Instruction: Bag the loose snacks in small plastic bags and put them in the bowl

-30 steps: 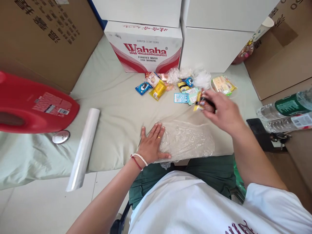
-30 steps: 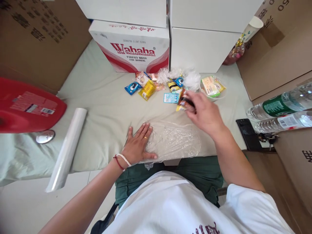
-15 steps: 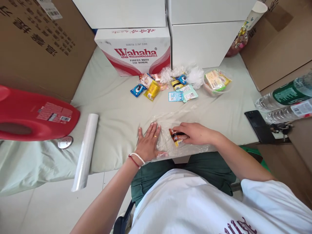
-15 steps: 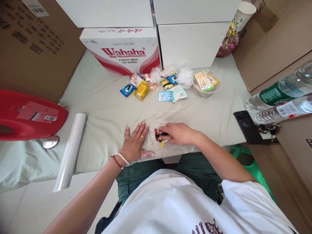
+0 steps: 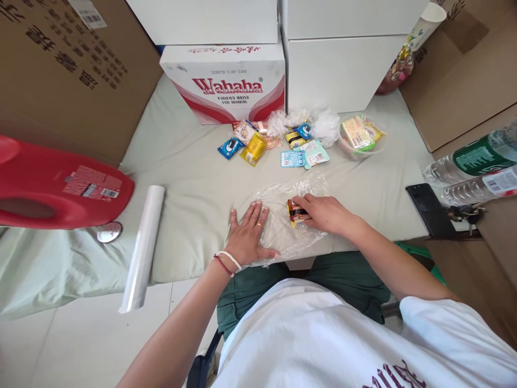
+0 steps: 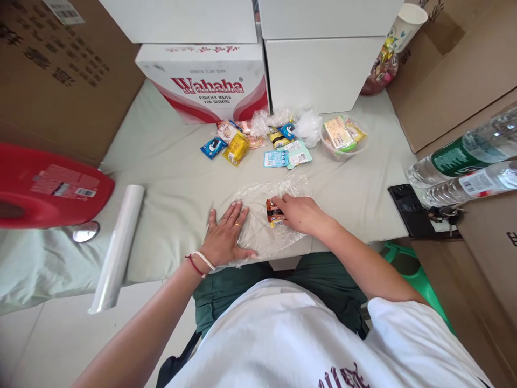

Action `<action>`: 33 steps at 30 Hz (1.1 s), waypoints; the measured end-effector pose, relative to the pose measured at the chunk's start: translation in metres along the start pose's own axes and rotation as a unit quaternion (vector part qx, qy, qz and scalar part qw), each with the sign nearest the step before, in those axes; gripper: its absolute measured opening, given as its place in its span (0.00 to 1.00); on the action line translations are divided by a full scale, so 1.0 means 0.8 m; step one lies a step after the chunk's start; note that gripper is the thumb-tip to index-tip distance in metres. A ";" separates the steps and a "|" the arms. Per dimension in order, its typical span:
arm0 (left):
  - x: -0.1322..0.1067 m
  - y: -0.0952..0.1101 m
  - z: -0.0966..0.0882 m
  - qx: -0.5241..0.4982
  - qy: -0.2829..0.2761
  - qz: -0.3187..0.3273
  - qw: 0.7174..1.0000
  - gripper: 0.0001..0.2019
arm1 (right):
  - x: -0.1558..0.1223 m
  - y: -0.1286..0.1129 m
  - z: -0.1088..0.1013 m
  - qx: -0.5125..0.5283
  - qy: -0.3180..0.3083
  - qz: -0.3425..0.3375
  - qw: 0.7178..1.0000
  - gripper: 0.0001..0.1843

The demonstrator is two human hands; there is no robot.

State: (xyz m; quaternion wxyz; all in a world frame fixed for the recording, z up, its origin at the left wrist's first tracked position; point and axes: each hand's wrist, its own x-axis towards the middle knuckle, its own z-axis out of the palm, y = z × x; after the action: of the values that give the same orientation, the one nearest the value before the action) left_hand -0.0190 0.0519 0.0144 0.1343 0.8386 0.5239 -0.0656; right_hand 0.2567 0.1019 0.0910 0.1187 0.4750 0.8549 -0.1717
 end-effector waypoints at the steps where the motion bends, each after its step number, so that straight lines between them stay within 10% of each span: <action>1: 0.000 0.000 0.000 -0.001 0.000 -0.001 1.000 0.66 | -0.001 0.001 -0.001 -0.005 0.000 -0.001 1.000 0.33; 9: 0.000 -0.002 0.004 -0.013 0.011 0.007 1.000 0.67 | -0.009 -0.003 -0.027 0.010 0.036 -0.031 0.999 0.36; 16: -0.001 -0.006 0.008 -0.006 0.033 0.024 0.999 0.64 | 0.008 -0.029 0.002 -0.012 -0.008 -0.078 0.997 0.34; 23: -0.012 -0.019 0.017 -0.064 0.134 0.060 0.987 0.50 | -0.049 0.005 0.002 0.115 0.076 -0.117 0.984 0.36; 28: -0.038 -0.025 0.017 -0.113 0.224 0.119 0.961 0.26 | -0.102 0.023 0.059 0.128 0.138 -0.164 0.968 0.44; 33: -0.060 -0.021 0.006 -0.161 0.138 0.156 0.965 0.34 | -0.114 0.024 0.116 0.116 0.189 -0.113 0.968 0.18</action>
State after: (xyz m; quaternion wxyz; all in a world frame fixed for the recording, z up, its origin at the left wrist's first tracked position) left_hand -0.0552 0.0157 0.0190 0.2024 0.8781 0.4038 0.1579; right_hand 0.3242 0.0037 0.0363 -0.1214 0.4097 0.8842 -0.1888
